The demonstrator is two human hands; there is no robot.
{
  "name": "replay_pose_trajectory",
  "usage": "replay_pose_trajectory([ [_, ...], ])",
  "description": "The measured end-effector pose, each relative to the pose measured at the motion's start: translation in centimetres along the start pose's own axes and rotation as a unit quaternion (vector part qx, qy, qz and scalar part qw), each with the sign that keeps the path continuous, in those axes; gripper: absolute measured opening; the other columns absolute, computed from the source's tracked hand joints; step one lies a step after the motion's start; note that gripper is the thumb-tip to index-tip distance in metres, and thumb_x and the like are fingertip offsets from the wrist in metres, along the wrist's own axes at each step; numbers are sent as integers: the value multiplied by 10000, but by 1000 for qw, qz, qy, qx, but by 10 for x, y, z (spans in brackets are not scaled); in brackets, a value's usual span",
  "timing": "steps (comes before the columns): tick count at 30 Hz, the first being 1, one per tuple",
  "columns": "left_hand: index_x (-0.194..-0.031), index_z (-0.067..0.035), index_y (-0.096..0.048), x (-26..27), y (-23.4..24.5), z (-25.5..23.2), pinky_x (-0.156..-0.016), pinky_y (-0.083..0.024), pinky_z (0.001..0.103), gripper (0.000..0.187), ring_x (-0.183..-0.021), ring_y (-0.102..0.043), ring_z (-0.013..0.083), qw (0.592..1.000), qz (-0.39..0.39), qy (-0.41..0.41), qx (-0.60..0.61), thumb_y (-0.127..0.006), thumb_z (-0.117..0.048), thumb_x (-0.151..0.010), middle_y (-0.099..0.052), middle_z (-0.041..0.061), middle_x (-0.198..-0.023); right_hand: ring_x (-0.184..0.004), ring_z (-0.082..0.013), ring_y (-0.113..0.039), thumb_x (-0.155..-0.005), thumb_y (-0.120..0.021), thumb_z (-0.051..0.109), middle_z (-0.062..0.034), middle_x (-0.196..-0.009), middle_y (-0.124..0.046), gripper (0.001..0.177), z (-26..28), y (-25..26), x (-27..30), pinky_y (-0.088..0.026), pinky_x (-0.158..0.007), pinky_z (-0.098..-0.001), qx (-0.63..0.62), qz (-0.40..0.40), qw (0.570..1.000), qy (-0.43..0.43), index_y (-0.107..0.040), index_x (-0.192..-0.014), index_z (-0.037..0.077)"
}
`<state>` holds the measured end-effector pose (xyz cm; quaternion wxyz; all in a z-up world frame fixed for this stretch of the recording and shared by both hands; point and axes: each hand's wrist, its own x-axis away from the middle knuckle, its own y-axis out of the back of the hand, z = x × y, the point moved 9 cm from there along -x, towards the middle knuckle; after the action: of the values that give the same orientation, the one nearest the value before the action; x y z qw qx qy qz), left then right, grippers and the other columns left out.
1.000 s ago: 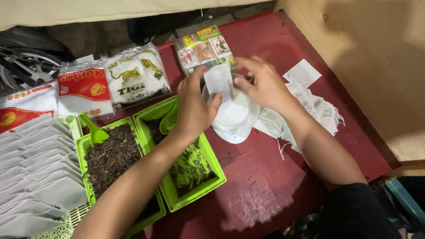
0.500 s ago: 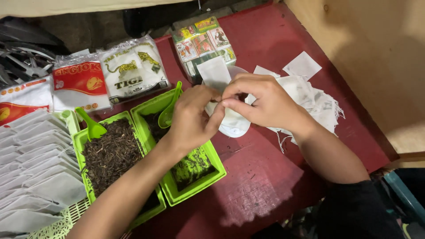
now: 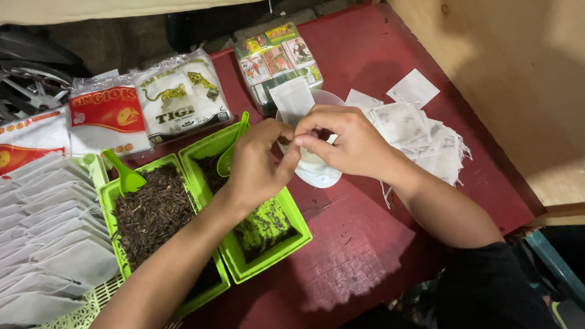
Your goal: Filling small bags with tea leaves and a white powder additive using scoops
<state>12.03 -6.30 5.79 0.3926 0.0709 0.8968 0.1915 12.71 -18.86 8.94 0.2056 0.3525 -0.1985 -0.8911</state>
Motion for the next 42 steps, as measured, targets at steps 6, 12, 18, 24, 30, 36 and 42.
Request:
replay_pose_trajectory([
  [6, -941, -89, -674, -7, 0, 12, -733, -523, 454, 57, -755, -671, 369, 992, 73, 7, -105, -694, -112, -893, -641, 105, -743, -602, -208, -701, -962, -643, -77, -136, -738, -664, 116, -19, 1, 0, -587, -579, -311, -45, -2, 998, -46, -733, -983, -7],
  [12, -935, -98, -692, -8, 4, 42, -703, -517, 473, 55, -764, -683, 400, 988, 81, 33, -131, -669, -147, -929, -655, 106, -727, -645, -178, -678, -934, -668, -111, -146, -812, -663, 123, -87, 17, -4, -597, -581, -307, -80, -8, 991, -108, -692, -1048, -74],
  [18, -951, -4, -727, -13, 5, 46, -599, -469, 426, 129, -738, -648, 302, 989, 57, 18, -132, -603, -37, -960, -699, 127, -832, -657, -93, -677, -960, -731, -4, -38, -839, -712, 77, -140, 32, -15, -590, -668, -231, -12, -29, 976, -214, -713, -1023, 36],
  [24, -994, -130, -713, -4, -25, 89, -743, -571, 373, 197, -782, -716, 270, 982, 49, 27, -179, -791, -87, -819, -673, 32, -785, -683, -187, -664, -829, -802, 88, -74, -825, -688, 167, -167, 27, -27, -538, -622, -334, 122, -30, 980, -153, -779, -994, 106],
  [30, -992, -127, -719, -10, -32, 92, -755, -564, 399, 257, -793, -706, 266, 975, 43, 19, -215, -815, -111, -754, -662, 17, -810, -757, -309, -692, -802, -822, 254, -112, -827, -677, 348, -170, 13, -39, -547, -683, -459, 170, 29, 967, -187, -778, -1135, 165],
  [36, -999, -99, -672, -13, -25, 79, -803, -542, 412, 307, -851, -677, 310, 980, 4, -4, -198, -824, -66, -734, -643, 66, -850, -777, -388, -683, -797, -853, 248, -160, -860, -627, 269, -185, 6, -39, -550, -669, -484, 192, 40, 971, -134, -778, -993, 79],
  [42, -1310, 17, -429, -21, 5, 60, -903, -573, 409, 843, -1160, -615, 415, 990, -34, 120, -71, -974, -178, -698, -569, 227, -1190, -937, -350, -678, -814, -840, 128, -184, -1121, -649, 143, -85, 22, -42, -547, -758, -383, 120, 55, 990, -57, -780, -939, 94],
])
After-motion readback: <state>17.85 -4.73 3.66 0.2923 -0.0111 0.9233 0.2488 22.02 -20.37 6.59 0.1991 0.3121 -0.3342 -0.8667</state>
